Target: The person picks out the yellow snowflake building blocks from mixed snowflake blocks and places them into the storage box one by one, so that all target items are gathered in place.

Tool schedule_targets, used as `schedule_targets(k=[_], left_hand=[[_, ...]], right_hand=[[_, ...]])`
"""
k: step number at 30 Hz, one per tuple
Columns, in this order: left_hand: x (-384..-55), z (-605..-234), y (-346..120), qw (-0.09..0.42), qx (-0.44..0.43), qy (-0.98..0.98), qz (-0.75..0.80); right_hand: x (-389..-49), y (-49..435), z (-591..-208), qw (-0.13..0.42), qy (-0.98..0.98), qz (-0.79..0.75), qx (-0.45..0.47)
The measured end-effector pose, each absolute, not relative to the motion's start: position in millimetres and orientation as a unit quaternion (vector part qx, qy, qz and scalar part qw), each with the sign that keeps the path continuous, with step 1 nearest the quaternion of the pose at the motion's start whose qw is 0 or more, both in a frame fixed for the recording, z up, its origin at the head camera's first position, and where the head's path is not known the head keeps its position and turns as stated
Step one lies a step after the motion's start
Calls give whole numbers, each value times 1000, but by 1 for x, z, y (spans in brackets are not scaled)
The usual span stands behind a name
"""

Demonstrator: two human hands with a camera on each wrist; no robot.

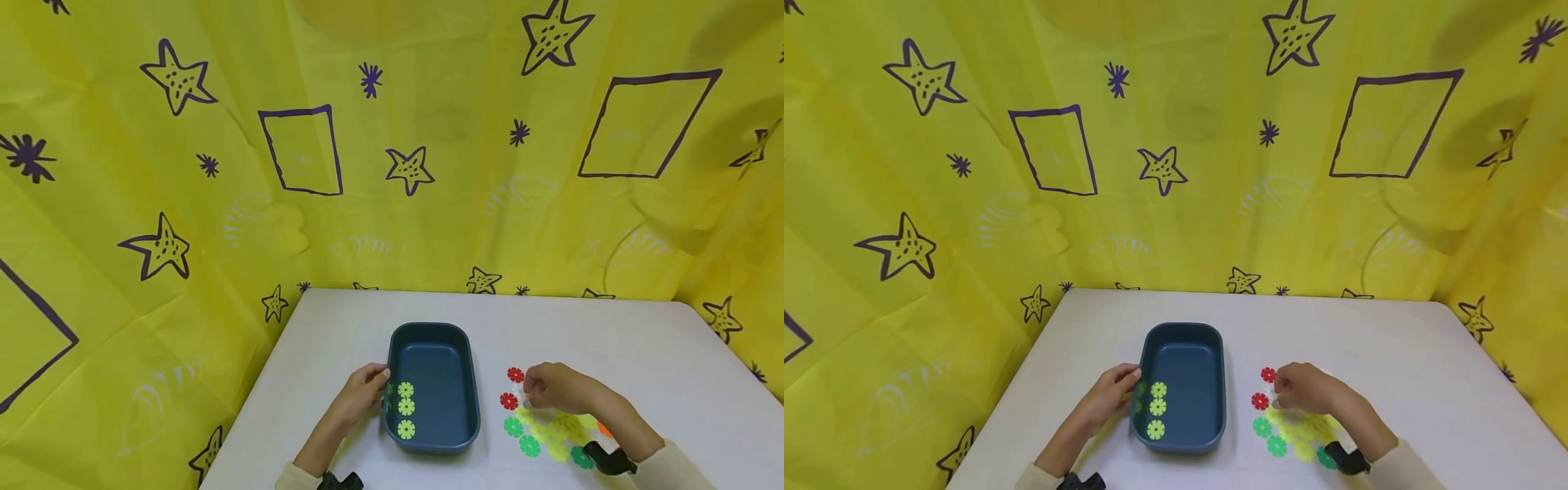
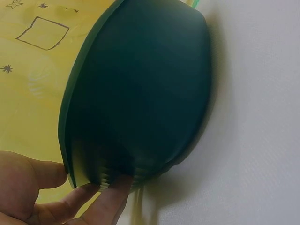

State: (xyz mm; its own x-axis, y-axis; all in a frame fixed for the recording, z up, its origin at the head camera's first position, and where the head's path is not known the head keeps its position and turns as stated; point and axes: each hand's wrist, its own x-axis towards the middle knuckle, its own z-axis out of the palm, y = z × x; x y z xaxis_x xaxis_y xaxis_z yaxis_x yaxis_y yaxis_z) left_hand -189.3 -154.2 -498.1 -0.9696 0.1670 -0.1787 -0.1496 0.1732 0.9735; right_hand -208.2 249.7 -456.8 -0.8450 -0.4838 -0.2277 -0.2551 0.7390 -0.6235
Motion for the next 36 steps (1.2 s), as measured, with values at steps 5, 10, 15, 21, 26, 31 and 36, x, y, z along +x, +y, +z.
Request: schedule_targets(k=[5, 10, 15, 21, 26, 31, 36], left_hand=[[-190, -498, -155, 123, 5, 755, 644], [-190, -498, -154, 124, 8, 753, 646], [-190, -497, -154, 126, 11, 750, 649], [-189, -496, -154, 124, 12, 751, 649], [-189, -497, -153, 125, 10, 752, 647], [-189, -497, -153, 125, 5, 755, 644], [-189, -498, -154, 124, 7, 754, 645]], right_hand=[[-200, 238, -470, 175, 930, -281, -161], [-195, 226, -476, 162, 942, -268, -123], [-190, 220, -475, 170, 942, -273, -98], [-188, 221, -475, 172, 940, -277, -104], [-190, 228, -476, 183, 933, -292, -109], [-196, 239, -476, 199, 919, -318, -121], [-201, 252, -476, 206, 901, -341, -169]])
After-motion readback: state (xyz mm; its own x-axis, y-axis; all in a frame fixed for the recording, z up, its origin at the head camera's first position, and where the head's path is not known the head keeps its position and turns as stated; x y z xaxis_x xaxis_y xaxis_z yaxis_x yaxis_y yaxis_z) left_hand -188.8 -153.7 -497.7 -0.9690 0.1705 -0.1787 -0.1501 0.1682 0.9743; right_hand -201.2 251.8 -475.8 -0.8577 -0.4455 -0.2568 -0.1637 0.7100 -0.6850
